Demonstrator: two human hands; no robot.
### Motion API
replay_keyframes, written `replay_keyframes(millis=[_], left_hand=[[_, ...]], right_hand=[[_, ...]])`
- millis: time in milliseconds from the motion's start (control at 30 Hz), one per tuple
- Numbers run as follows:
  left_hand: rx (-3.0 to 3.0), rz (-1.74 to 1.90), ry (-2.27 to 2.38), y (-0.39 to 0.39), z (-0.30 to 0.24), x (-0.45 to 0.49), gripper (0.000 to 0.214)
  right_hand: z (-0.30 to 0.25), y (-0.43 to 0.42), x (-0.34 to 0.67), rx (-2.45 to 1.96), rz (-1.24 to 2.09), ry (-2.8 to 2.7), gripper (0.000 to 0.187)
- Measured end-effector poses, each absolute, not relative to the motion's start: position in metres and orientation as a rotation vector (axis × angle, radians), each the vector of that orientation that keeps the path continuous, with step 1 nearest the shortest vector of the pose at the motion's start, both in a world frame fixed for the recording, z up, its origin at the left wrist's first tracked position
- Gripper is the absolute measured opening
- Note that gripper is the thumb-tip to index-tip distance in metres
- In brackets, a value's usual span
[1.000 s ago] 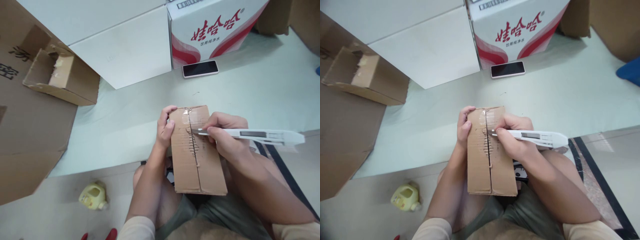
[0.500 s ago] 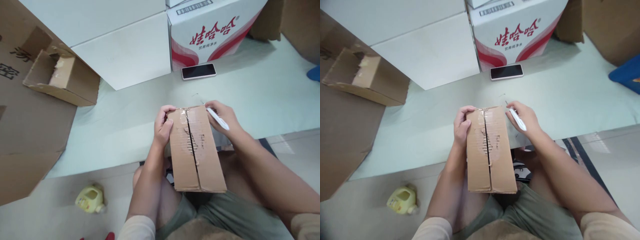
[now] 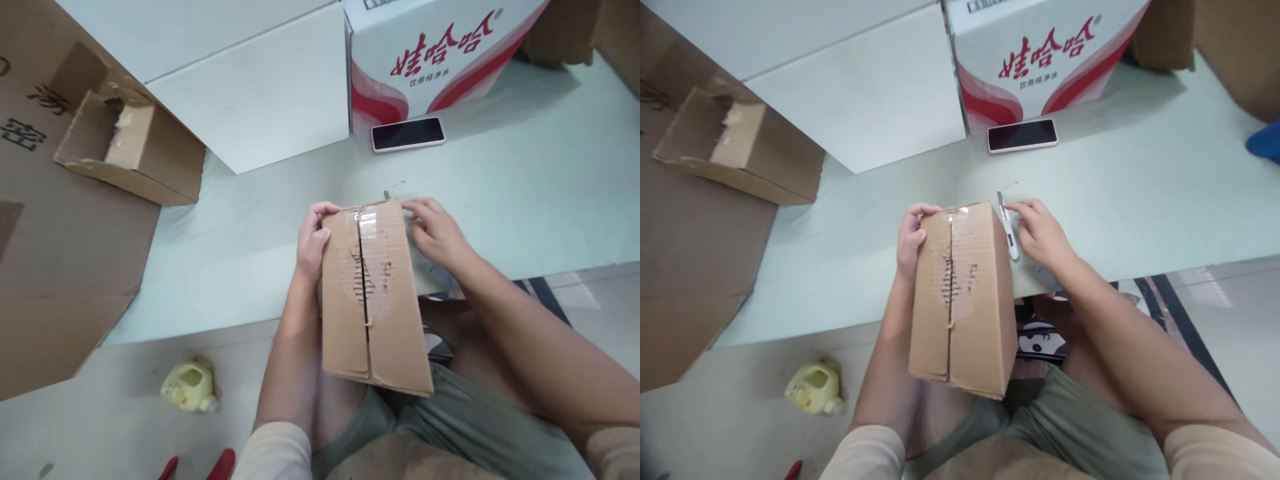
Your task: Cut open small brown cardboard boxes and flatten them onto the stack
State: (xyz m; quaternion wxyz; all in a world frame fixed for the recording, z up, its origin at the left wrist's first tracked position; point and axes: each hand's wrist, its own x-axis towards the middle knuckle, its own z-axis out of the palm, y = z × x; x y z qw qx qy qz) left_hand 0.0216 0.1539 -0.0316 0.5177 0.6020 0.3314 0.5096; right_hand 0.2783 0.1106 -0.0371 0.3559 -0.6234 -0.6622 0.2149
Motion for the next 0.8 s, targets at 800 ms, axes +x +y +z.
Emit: replay_keyframes(millis=[800], left_hand=[[0.919,1.313,1.208,0.162,-0.021,0.022,0.039]], right_hand=[[-0.021,0.086,0.264,-1.199,1.229,-1.270,0.081]])
